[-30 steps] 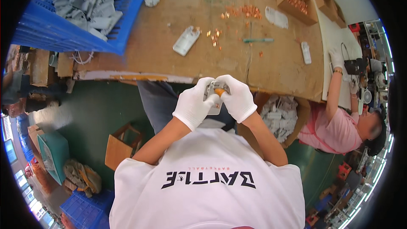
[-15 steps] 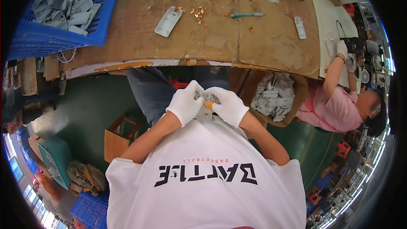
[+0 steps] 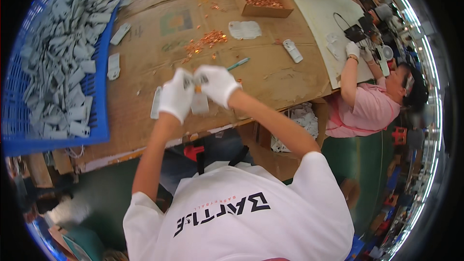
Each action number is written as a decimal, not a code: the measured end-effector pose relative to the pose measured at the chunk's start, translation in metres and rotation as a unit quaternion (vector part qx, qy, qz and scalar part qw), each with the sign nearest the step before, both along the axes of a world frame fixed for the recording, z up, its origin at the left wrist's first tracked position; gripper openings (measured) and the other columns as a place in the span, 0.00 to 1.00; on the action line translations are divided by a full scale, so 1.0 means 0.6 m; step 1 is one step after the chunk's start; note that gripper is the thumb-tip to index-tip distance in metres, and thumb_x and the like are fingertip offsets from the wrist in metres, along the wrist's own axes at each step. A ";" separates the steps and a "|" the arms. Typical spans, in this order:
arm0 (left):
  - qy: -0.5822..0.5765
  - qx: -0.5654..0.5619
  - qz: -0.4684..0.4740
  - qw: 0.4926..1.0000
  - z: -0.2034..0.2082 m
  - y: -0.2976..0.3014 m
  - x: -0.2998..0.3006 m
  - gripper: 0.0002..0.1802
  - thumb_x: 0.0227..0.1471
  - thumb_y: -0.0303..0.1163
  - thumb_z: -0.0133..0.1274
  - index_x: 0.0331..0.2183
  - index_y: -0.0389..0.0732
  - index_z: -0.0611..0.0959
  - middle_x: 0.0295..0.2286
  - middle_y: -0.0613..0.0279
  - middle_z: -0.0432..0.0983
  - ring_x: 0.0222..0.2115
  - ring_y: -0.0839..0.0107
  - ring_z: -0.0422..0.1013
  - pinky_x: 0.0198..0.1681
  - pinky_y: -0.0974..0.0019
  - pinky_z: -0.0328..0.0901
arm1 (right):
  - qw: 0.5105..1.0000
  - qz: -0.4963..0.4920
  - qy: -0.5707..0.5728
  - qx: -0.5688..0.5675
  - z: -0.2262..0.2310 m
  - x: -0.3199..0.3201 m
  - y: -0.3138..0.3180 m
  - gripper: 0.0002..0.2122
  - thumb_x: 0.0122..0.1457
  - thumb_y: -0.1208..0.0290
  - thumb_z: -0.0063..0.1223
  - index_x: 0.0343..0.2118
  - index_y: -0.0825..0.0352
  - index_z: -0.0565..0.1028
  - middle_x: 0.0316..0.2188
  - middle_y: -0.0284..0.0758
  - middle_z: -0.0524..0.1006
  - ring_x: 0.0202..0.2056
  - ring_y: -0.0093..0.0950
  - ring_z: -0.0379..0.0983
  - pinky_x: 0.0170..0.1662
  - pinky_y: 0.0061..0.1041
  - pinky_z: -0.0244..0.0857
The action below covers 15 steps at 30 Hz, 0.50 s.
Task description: The person assembles small electronic components by hand, inserting metal contacts into plastic casings at a workbench.
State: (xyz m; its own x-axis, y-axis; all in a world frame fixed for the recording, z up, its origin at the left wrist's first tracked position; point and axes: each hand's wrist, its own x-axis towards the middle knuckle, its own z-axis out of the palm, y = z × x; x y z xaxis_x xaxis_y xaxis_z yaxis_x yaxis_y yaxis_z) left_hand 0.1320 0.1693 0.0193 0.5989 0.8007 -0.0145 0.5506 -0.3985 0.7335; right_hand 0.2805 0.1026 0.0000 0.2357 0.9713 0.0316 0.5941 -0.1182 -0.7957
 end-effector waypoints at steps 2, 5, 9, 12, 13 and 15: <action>-0.043 0.084 -0.062 0.994 0.009 0.075 0.041 0.16 0.49 0.26 0.54 0.43 0.43 0.74 0.36 0.47 0.78 0.38 0.50 0.75 0.40 0.55 0.69 | 0.981 -0.050 -0.122 0.145 0.024 0.034 0.070 0.06 0.49 0.75 0.56 0.31 0.64 0.74 0.33 0.43 0.76 0.34 0.44 0.76 0.38 0.38 0.70; -0.111 0.159 -0.140 0.971 0.029 0.141 0.041 0.28 0.46 0.28 0.59 0.51 0.43 0.73 0.47 0.53 0.73 0.47 0.57 0.71 0.50 0.62 0.66 | 0.943 -0.072 -0.200 0.257 0.020 0.062 0.080 0.05 0.51 0.75 0.56 0.29 0.63 0.72 0.33 0.38 0.75 0.34 0.39 0.76 0.36 0.34 0.71; 0.102 0.423 0.100 0.895 -0.006 0.283 -0.072 0.29 0.41 0.28 0.59 0.49 0.44 0.74 0.50 0.49 0.68 0.54 0.52 0.63 0.56 0.57 0.60 | 0.802 -0.020 -0.339 0.491 -0.012 0.158 0.083 0.06 0.49 0.76 0.57 0.27 0.62 0.71 0.30 0.35 0.74 0.31 0.35 0.74 0.31 0.28 0.68; 0.373 0.389 0.352 0.765 -0.039 0.291 -0.135 0.26 0.51 0.48 0.54 0.51 0.51 0.73 0.52 0.49 0.65 0.51 0.51 0.64 0.53 0.44 0.60 | 0.826 -0.050 -0.410 0.384 0.041 0.228 0.029 0.11 0.46 0.80 0.59 0.31 0.62 0.70 0.34 0.37 0.76 0.32 0.37 0.73 0.34 0.33 0.67; 0.379 0.425 0.365 0.736 -0.094 0.315 -0.179 0.26 0.55 0.55 0.49 0.51 0.54 0.73 0.48 0.50 0.68 0.49 0.54 0.66 0.50 0.42 0.60 | 0.805 -0.083 -0.382 0.446 0.025 0.246 0.031 0.12 0.46 0.81 0.59 0.33 0.62 0.70 0.35 0.38 0.77 0.32 0.38 0.74 0.36 0.36 0.67; 0.372 0.354 0.355 0.781 -0.091 0.325 -0.188 0.25 0.55 0.54 0.48 0.51 0.53 0.73 0.47 0.51 0.69 0.49 0.54 0.66 0.50 0.42 0.60 | 0.856 -0.116 -0.263 0.429 0.014 0.279 0.013 0.12 0.49 0.81 0.58 0.36 0.62 0.70 0.35 0.37 0.77 0.34 0.39 0.74 0.38 0.38 0.67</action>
